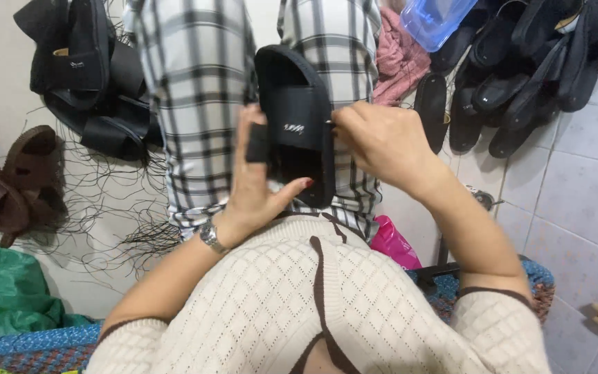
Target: Hand-sewing a black sandal using a needle and thread to repair or assemble it.
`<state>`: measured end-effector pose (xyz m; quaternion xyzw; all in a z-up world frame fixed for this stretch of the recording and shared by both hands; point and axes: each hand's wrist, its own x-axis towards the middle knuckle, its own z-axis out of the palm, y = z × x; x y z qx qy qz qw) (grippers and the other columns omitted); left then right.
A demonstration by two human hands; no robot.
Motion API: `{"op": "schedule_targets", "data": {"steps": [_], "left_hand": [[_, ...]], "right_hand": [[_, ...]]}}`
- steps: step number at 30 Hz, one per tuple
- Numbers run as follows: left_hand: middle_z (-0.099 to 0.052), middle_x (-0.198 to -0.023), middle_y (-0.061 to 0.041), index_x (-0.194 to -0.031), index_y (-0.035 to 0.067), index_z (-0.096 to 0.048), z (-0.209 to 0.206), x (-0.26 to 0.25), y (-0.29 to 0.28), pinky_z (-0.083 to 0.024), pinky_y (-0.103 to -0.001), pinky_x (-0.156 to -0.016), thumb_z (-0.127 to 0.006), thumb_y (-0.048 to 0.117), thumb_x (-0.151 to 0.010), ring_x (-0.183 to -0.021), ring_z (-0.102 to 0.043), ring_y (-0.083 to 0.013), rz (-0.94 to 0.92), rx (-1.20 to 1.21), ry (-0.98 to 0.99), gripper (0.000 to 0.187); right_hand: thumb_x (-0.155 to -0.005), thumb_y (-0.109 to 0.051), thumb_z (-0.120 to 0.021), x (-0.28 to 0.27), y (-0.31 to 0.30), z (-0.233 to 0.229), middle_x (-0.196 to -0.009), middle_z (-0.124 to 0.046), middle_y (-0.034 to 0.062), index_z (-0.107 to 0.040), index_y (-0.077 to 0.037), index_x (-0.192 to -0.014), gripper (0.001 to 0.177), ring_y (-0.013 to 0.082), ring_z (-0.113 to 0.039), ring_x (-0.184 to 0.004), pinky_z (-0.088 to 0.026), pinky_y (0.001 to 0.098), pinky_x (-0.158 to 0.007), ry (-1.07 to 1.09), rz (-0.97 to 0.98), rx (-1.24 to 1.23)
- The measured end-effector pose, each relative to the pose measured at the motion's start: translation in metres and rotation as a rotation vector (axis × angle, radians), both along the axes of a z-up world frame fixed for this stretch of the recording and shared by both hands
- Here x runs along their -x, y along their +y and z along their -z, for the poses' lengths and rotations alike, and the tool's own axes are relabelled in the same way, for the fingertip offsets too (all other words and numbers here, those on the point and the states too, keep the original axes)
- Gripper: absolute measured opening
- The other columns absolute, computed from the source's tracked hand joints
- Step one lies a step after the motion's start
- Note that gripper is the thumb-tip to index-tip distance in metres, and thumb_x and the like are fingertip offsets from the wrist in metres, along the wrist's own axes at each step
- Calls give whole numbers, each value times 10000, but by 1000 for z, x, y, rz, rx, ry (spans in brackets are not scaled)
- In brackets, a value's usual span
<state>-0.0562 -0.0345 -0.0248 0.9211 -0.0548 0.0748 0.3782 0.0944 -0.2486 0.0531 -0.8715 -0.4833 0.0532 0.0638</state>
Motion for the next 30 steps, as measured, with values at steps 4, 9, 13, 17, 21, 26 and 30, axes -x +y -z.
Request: {"op": "schedule_targets", "data": {"steps": [4,9,13,17,21,26,30], "left_hand": [[-648,-1047,-122,-1151,48,-575,9,11,-4,-487,-379,-865,-986,262,-636,-982,-602,-257,-340,757,697,692],[-636,-731,-24,-1078,45,-639,-94,-10,6,-412,-179,-549,-996,207,-621,-610,-486,-84,-318,943,674,601],[-541,-659,28,-1111,56,-640,-93,-5,6,-361,-152,-563,-981,225,-655,-597,-406,-51,-280,944,604,593],[-606,-623,-14,-1116,41,-722,-96,2,28,-416,-170,-546,-872,155,-801,-571,-493,-70,-263,852,569,367],[-745,-784,-132,-1021,25,-775,-78,19,59,-493,-225,-594,-805,57,-863,-647,-583,-101,-321,734,542,164],[-720,-1135,-286,-995,28,-760,-60,32,47,-575,-218,-684,-753,46,-875,-806,-686,-119,-171,1552,394,121],[-728,-956,-171,-906,-17,-744,-71,15,28,-554,-297,-772,-763,-18,-856,-811,-646,-165,-197,1180,378,54]], "right_hand": [[-984,-80,-658,-21,-17,27,-817,-677,73,-679,-68,-1128,146,197,-657,-714,-511,306,-609,586,187,-416],[-1017,-82,-596,-39,-22,52,-724,-594,87,-635,-17,-1143,147,155,-570,-529,-420,218,-433,1367,407,-766],[-1003,-65,-607,-36,-23,72,-730,-561,111,-612,-22,-1139,143,171,-564,-480,-407,224,-378,1525,473,-880],[-1021,-44,-627,-27,-13,40,-757,-642,151,-644,49,-1175,181,172,-599,-551,-478,258,-485,1125,367,-738],[-951,-95,-695,1,0,3,-810,-717,59,-721,-129,-1033,93,250,-704,-666,-512,330,-567,302,187,-293],[-966,-252,-591,21,12,-16,-905,-658,-46,-601,-223,-945,38,154,-693,-731,-512,262,-586,-131,56,-78],[-950,-266,-688,33,36,-51,-1115,-683,108,-717,-114,-1212,304,301,-669,-994,-512,399,-789,-193,-22,-190]]}}
